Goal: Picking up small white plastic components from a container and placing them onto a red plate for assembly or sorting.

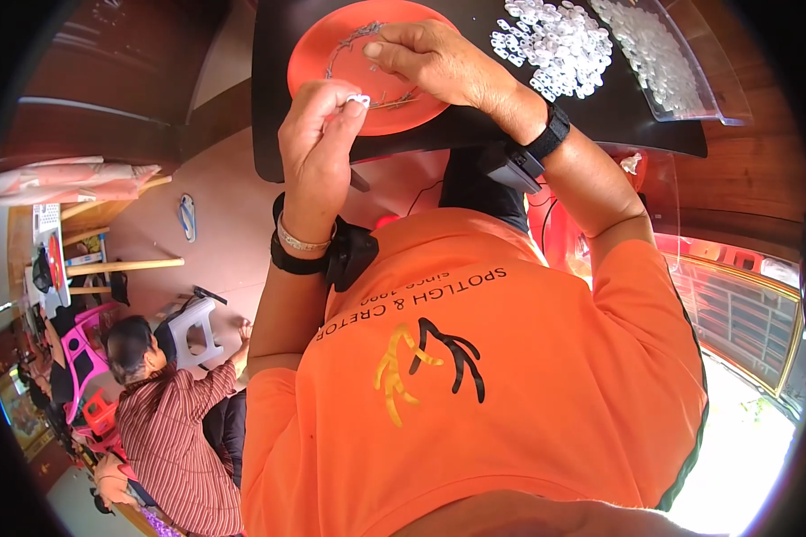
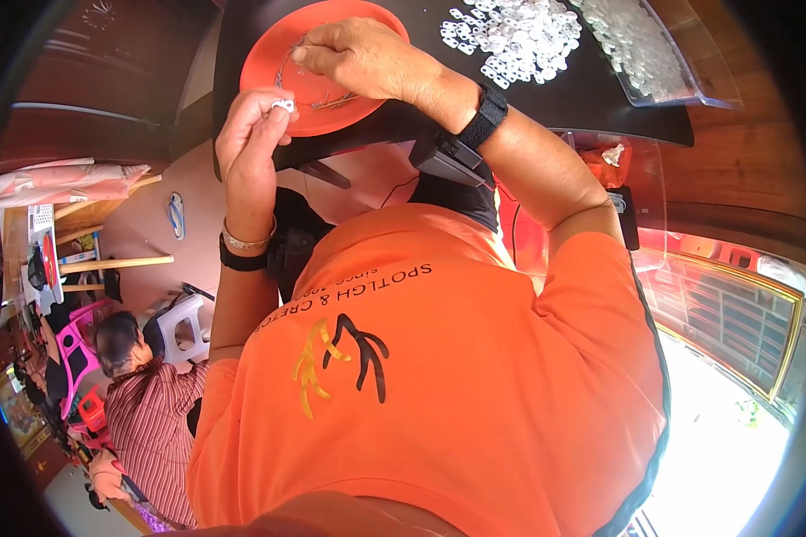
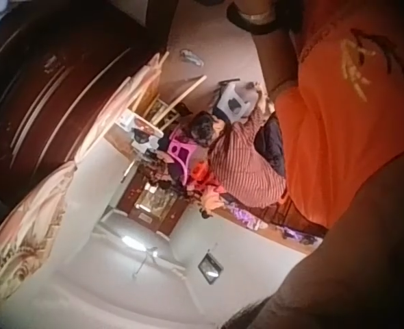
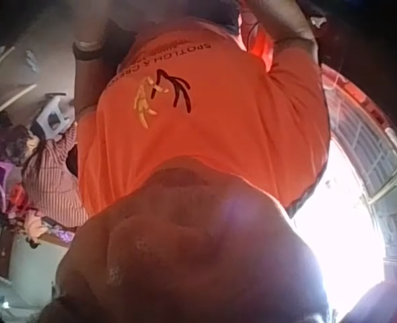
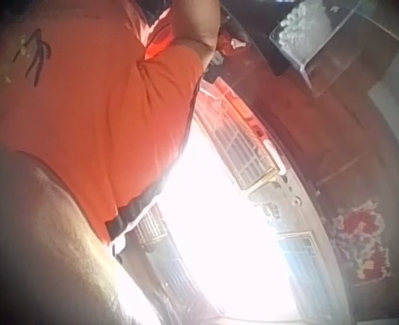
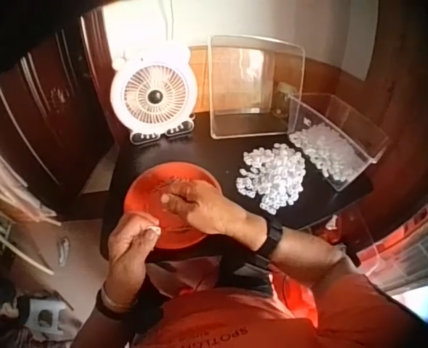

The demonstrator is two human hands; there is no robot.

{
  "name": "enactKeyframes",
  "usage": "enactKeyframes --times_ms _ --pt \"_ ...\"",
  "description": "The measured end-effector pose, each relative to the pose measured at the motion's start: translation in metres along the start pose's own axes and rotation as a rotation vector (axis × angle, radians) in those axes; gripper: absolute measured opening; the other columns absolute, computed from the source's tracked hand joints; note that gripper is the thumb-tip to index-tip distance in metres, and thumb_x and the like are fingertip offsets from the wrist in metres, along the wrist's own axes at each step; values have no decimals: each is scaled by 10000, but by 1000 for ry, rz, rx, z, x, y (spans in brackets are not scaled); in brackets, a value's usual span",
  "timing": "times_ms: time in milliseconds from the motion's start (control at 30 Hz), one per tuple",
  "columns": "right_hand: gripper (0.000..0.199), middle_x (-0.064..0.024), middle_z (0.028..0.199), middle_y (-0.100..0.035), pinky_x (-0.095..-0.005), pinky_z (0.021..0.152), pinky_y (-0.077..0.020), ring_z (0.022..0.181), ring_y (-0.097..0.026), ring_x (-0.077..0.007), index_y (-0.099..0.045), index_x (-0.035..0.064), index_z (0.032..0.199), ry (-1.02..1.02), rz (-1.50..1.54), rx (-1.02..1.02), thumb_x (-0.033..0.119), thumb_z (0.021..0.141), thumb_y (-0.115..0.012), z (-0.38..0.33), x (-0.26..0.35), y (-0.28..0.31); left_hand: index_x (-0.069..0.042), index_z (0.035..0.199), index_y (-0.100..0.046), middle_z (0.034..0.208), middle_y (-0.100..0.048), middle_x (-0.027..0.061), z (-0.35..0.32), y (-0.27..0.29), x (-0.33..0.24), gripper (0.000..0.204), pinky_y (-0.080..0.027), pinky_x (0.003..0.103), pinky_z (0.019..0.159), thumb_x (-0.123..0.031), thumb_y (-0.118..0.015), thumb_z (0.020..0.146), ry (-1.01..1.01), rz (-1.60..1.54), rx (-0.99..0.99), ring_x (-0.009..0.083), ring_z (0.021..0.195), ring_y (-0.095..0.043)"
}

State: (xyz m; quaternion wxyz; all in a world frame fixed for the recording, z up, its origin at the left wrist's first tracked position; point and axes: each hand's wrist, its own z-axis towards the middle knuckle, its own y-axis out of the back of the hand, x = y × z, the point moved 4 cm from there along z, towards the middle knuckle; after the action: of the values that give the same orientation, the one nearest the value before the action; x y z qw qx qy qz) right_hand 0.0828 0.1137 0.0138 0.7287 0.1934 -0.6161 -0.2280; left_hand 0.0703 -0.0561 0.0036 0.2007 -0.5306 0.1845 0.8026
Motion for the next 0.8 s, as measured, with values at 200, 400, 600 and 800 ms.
enactKeyframes --times_ms 200,400,600,800 --pt "305 -76 796 -639 -320 716 -483 742 -592 -161 -594 -40 971 186 -65 -4 251 965 -502 -1 23 -7 35 859 -571 794 -553 29 16 -3 -5 123 -389 226 622 -87 -569 880 -81 82 86 90 659 -457" --pt "239 -67 811 -624 -273 754 -501 764 -596 -140 -578 -27 984 22 374 116 195 976 -488 -9 0 -18 19 891 -578 790 -585 70 17 -6 15 172 -400 251 651 -117 -473 903 123 -253 102 129 714 -544" --pt "208 -73 798 -611 -274 709 -498 740 -592 -143 -566 -18 932 174 69 -5 164 979 -476 -19 0 -16 -1 794 -585 693 -567 24 20 -12 23 177 -365 210 546 -131 -495 873 114 -313 66 83 606 -502" --pt "137 -81 785 -612 -272 683 -491 719 -602 -152 -573 -15 911 223 -14 -55 112 939 -533 -17 26 -9 -12 782 -578 655 -542 17 25 0 7 178 -322 209 506 -147 -496 864 206 -406 13 80 560 -467"
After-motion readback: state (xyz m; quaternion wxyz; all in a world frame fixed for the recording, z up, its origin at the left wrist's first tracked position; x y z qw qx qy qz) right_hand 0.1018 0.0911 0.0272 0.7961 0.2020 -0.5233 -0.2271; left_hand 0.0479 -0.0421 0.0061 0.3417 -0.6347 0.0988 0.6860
